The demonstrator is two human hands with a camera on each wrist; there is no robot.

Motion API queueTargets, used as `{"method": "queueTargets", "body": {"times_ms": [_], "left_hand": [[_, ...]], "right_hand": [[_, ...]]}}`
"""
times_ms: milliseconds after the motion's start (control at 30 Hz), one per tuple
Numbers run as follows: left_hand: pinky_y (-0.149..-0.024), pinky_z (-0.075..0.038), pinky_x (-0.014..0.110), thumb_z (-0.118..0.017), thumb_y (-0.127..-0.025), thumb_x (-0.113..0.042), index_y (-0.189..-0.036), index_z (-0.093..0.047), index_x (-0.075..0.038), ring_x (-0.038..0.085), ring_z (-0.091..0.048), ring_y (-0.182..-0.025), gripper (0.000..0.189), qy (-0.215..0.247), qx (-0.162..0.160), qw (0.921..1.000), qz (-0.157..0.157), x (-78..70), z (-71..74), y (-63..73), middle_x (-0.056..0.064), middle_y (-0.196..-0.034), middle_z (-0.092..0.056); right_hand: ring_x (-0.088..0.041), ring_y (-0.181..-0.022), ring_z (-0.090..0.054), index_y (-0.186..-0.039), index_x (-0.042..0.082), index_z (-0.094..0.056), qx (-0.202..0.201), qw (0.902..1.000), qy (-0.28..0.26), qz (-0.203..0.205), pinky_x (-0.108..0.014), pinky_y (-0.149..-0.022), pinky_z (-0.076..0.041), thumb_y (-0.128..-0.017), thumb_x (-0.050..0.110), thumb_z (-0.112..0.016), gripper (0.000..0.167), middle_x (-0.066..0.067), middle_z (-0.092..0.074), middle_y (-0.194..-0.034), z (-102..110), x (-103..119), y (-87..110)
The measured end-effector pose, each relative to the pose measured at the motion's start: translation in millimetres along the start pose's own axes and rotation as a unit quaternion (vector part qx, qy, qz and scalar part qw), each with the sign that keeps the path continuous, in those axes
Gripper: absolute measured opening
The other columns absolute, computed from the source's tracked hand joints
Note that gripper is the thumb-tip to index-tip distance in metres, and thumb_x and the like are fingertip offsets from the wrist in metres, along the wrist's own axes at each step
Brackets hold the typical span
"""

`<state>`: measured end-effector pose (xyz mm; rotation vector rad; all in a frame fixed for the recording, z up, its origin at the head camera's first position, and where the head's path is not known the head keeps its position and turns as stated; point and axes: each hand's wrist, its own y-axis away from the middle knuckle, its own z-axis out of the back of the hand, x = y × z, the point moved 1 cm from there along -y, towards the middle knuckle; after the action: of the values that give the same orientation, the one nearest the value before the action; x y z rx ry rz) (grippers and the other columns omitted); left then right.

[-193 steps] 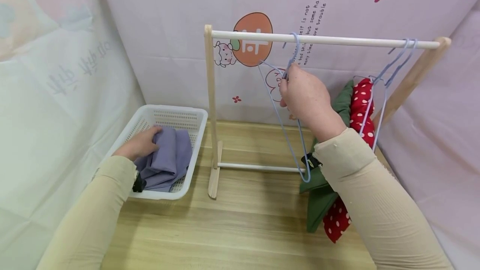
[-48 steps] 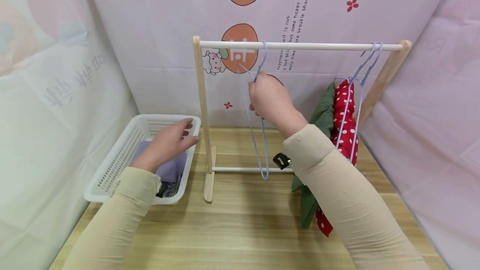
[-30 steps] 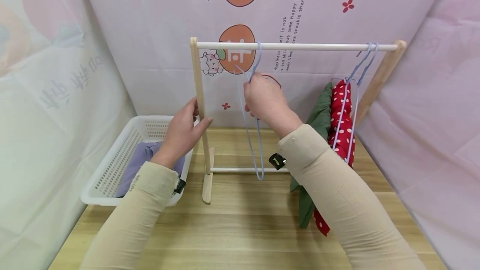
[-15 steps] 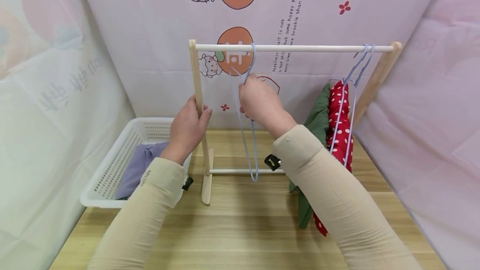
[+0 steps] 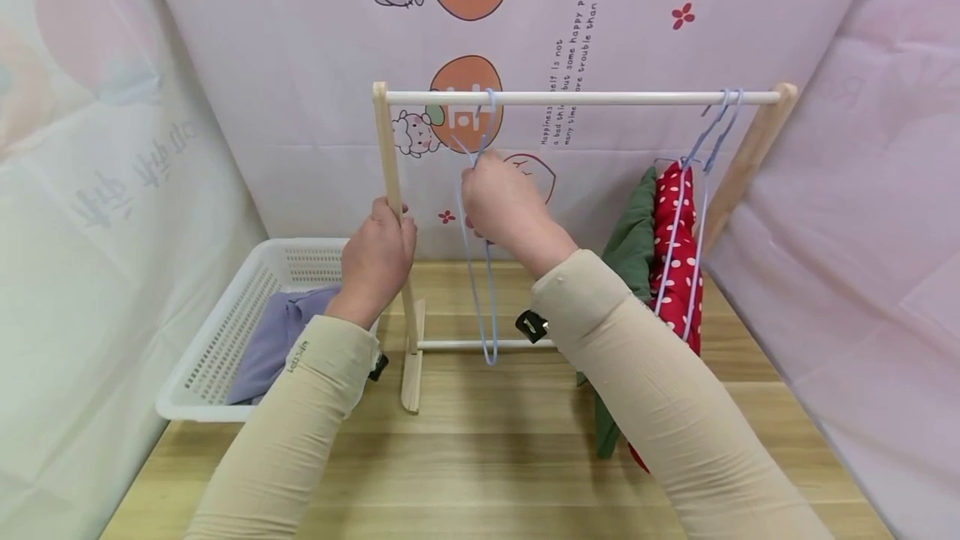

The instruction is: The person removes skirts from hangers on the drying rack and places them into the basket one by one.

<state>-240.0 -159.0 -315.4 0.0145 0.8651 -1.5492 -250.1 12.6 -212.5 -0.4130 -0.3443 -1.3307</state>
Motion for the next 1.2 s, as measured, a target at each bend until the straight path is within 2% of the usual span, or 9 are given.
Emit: {"method": "queueTargets", "body": {"times_ms": [367, 533, 800, 1033, 1200], "left_hand": [[-0.055, -0.050, 0.059, -0.049, -0.106, -0.024, -0.123, -0.052, 0.001, 0.047, -0.068, -0.068, 0.030, -0.023, -0.045, 0.9987, 0.004, 1.5, -6.5, 1.3, 0.027, -0.084, -0.070], [-0.055, -0.049, 0.059, -0.048, -0.106, -0.024, -0.123, -0.051, 0.001, 0.047, -0.067, -0.068, 0.030, -0.027, -0.047, 0.9986, 0.004, 2.3, -7.3, 1.2, 0.026, -0.084, -0.070], [-0.053, -0.050, 0.058, -0.050, -0.106, -0.021, -0.123, -0.052, 0.003, 0.046, -0.067, -0.065, 0.030, -0.039, -0.062, 0.9973, -0.009, 2.0, -11.7, 0.4, 0.025, -0.080, -0.069], [-0.053, -0.051, 0.059, -0.051, -0.105, -0.021, -0.119, -0.052, 0.005, 0.047, -0.067, -0.063, 0.030, -0.054, -0.090, 0.9943, -0.019, 2.9, -14.8, 0.8, 0.026, -0.077, -0.069], [-0.051, -0.050, 0.058, -0.053, -0.105, -0.021, -0.118, -0.052, 0.006, 0.046, -0.067, -0.061, 0.030, -0.060, -0.099, 0.9929, -0.025, 3.1, -15.4, 0.5, 0.026, -0.075, -0.068]], "right_hand": [[-0.019, -0.057, -0.068, -0.109, 0.011, -0.051, -0.001, 0.9998, 0.000, 0.018, -0.035, -0.059, -0.054, -0.113, 0.027, -0.029, 0.027, -0.006, -0.069, -0.075, -3.5, 6.3, -1.5], [-0.019, -0.054, -0.067, -0.104, 0.012, -0.053, -0.008, 0.9992, -0.009, 0.039, -0.034, -0.057, -0.055, -0.113, 0.028, -0.029, 0.030, -0.005, -0.069, -0.072, -5.3, 8.1, -1.8], [-0.018, -0.050, -0.066, -0.111, 0.009, -0.051, -0.036, 0.9967, -0.021, 0.070, -0.034, -0.058, -0.053, -0.114, 0.035, -0.031, 0.033, -0.003, -0.068, -0.068, -9.4, 7.0, -0.6], [-0.020, -0.057, -0.066, -0.123, 0.003, -0.050, -0.046, 0.9960, -0.048, 0.060, -0.037, -0.062, -0.051, -0.113, 0.048, -0.032, 0.049, -0.003, -0.069, -0.072, -11.2, 5.1, -0.2], [-0.021, -0.061, -0.067, -0.119, 0.005, -0.052, -0.049, 0.9958, -0.050, 0.059, -0.038, -0.065, -0.051, -0.111, 0.056, -0.030, 0.056, -0.005, -0.069, -0.076, -11.3, 4.2, -0.4]]}}
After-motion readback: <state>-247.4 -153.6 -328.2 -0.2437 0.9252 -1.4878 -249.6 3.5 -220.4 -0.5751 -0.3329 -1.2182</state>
